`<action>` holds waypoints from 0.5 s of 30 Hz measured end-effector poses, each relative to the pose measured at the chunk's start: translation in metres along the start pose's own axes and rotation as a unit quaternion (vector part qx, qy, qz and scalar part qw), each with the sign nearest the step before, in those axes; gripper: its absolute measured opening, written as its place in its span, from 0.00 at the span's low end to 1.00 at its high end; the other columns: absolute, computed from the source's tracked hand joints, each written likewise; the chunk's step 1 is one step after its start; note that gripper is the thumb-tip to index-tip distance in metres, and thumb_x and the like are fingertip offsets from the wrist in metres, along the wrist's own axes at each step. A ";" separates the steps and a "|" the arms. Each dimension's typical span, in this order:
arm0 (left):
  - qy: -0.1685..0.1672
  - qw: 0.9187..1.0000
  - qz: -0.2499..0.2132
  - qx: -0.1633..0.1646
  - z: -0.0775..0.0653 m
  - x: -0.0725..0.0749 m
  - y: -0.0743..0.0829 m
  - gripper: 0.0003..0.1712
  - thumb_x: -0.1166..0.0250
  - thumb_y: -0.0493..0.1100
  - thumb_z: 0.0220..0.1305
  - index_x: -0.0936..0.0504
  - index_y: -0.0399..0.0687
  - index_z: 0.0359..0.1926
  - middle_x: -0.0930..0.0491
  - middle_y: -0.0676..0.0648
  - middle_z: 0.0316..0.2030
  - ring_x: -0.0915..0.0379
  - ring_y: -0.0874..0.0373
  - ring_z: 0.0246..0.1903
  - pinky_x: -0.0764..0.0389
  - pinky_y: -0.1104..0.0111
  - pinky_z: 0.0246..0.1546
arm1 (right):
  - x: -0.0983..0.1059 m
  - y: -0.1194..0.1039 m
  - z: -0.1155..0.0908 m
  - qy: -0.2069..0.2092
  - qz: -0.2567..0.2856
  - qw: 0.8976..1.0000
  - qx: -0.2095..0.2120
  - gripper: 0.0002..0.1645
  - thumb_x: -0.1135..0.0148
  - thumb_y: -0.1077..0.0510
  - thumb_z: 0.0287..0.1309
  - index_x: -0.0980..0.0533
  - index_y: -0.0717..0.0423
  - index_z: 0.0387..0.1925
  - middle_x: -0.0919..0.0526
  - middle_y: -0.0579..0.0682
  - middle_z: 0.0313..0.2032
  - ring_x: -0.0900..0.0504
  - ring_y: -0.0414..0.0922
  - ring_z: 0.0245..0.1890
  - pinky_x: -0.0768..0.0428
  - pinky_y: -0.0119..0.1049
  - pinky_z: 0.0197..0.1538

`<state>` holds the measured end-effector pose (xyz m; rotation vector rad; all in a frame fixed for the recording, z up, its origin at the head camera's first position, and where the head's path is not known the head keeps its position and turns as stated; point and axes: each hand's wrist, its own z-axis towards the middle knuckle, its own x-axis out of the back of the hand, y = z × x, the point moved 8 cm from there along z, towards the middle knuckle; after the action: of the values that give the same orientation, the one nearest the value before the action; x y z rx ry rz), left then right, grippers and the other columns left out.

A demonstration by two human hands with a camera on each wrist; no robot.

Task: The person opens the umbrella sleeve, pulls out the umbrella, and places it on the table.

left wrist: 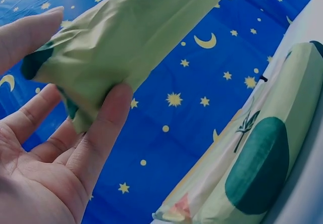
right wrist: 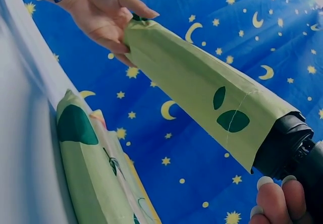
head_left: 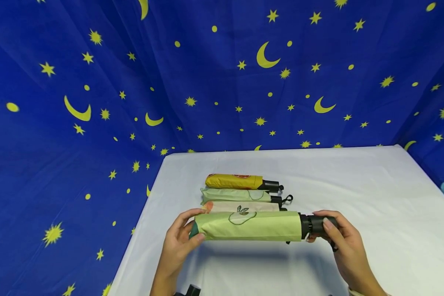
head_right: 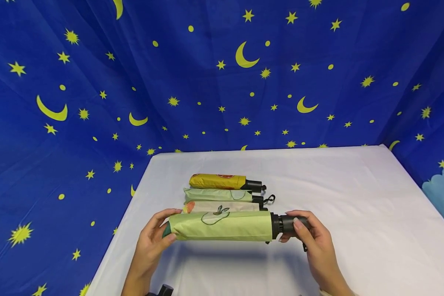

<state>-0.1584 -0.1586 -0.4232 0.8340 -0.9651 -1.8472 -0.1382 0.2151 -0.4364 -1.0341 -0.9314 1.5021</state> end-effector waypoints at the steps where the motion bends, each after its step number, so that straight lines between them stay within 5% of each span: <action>1: 0.000 1.000 -0.002 -0.005 -0.001 0.001 0.001 0.30 0.43 0.19 0.66 0.39 0.19 0.68 0.37 0.21 0.63 0.25 0.47 0.59 0.17 0.66 0.49 | 0.001 0.000 0.000 0.000 0.000 1.000 0.001 0.17 0.60 0.70 0.79 0.33 0.78 0.60 0.18 0.54 0.46 0.14 0.50 0.31 0.15 0.39 0.41; 8: 0.020 1.000 0.006 0.001 -0.004 0.010 0.002 0.29 0.42 0.18 0.65 0.37 0.18 0.66 0.32 0.28 0.63 0.25 0.50 0.57 0.17 0.68 0.46 | 0.005 -0.003 -0.001 0.003 -0.003 1.000 0.006 0.17 0.61 0.70 0.79 0.33 0.78 0.60 0.18 0.52 0.50 0.14 0.49 0.32 0.15 0.39 0.41; 15: 0.017 1.000 0.013 -0.011 -0.008 0.014 0.005 0.29 0.43 0.17 0.65 0.37 0.17 0.66 0.32 0.29 0.63 0.24 0.49 0.56 0.16 0.67 0.46 | 0.008 -0.003 -0.002 0.013 0.005 1.000 0.004 0.17 0.60 0.71 0.78 0.33 0.80 0.59 0.17 0.54 0.44 0.14 0.50 0.30 0.15 0.38 0.40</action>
<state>-0.1552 -0.1750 -0.4247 0.8329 -0.9299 -1.8122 -0.1358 0.2239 -0.4356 -1.0504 -0.9025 1.4958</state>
